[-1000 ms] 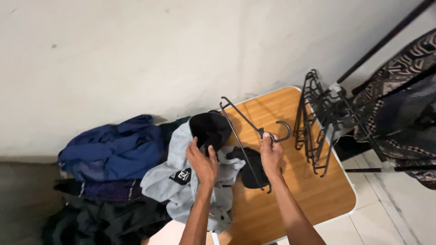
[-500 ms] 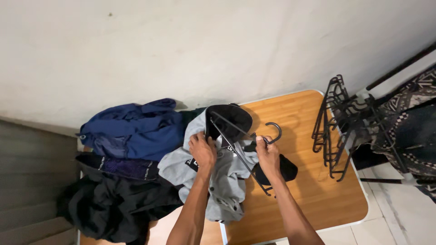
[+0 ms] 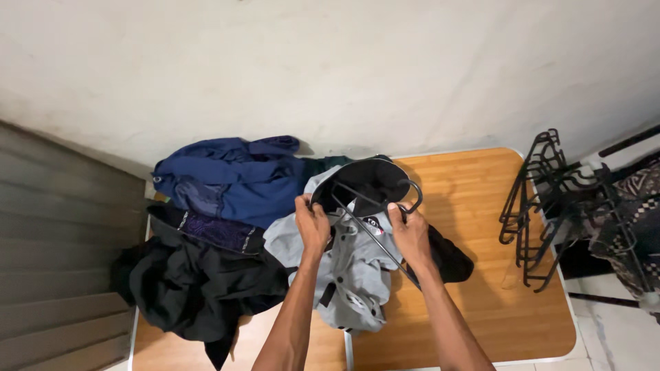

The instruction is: The person buttons a grey jacket on a wooden table, then places it on a hanger and hangs it on a clothes rack. They then pick up a blue jacket from the pile and begin to fold it.

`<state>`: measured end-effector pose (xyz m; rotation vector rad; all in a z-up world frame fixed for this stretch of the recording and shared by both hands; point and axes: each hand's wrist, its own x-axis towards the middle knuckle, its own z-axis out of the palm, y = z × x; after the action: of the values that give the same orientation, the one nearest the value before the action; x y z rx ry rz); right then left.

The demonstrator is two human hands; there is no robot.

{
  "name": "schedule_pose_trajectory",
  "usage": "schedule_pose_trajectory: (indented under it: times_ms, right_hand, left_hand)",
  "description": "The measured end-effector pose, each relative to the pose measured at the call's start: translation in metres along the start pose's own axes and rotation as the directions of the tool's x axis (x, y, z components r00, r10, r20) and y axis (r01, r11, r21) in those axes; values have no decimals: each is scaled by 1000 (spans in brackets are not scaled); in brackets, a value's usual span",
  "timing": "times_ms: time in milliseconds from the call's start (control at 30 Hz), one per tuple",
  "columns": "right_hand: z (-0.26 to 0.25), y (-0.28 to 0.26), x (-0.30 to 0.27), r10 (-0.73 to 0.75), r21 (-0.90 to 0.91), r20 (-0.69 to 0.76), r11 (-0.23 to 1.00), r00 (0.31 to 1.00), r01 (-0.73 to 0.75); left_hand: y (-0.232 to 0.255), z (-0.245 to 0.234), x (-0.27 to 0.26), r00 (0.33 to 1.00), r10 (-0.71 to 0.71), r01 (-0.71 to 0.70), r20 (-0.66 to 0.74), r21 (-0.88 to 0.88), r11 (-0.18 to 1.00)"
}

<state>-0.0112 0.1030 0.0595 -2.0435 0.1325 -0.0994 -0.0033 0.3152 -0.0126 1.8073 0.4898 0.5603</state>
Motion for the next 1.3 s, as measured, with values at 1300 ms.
schedule_pose_trajectory:
  times_ms: [1300]
  right_hand:
    - [-10,-57,43,-189,-68,385,970,903,232]
  left_hand:
    - [103,-44,-32,992,126,-125,13,-61,990]
